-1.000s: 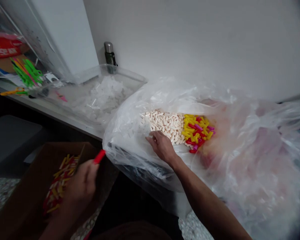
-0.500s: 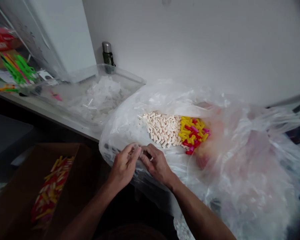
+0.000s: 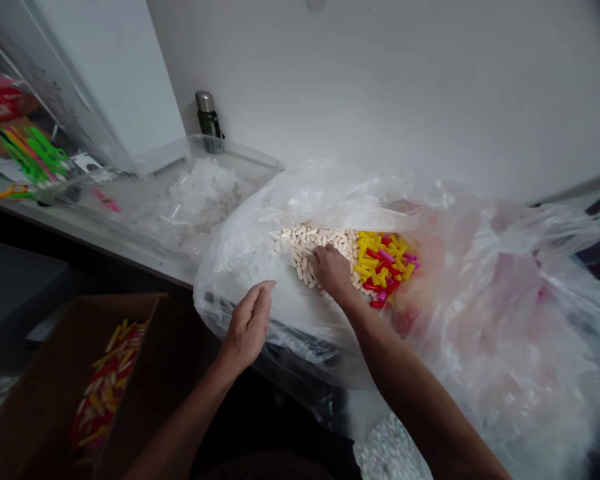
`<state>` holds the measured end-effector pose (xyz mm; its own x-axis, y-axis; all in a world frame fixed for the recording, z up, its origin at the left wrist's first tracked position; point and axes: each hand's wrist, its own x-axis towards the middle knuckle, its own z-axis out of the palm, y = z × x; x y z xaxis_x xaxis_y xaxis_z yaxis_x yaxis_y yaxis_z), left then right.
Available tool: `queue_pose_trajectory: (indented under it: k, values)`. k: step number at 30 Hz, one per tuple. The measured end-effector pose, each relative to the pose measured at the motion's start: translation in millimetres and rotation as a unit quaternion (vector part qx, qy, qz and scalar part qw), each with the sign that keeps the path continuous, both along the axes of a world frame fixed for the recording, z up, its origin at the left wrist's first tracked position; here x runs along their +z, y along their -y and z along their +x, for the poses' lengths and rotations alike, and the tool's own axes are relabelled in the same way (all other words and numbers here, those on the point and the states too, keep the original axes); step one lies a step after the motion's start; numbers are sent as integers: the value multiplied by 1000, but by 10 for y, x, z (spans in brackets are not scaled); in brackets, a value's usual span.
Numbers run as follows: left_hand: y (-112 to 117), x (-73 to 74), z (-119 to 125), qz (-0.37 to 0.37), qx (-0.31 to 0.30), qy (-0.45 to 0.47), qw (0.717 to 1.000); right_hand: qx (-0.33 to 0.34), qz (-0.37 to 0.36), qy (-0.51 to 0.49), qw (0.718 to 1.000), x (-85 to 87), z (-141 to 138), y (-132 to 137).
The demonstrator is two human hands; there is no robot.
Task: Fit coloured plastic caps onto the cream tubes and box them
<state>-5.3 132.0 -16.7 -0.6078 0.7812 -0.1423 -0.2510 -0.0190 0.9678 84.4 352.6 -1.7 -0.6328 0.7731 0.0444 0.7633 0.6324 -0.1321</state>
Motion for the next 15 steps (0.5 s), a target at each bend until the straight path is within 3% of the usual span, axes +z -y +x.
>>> queue_pose_trajectory:
  k: [4, 8, 11, 15]
  values:
    - [-8, 42, -36, 33, 6, 49, 998, 67, -36, -118, 990, 19, 155, 116]
    - [-29, 58, -51, 61, -13, 102, 993, 221, -158, -252, 929, 236, 405, 423]
    - [-54, 42, -25, 59, -20, 113, 992, 282, -183, -270, 902, 375, 486, 616]
    - [-67, 31, 30, 30, -53, 88, 994, 311, -157, -219, 911, 398, 492, 747]
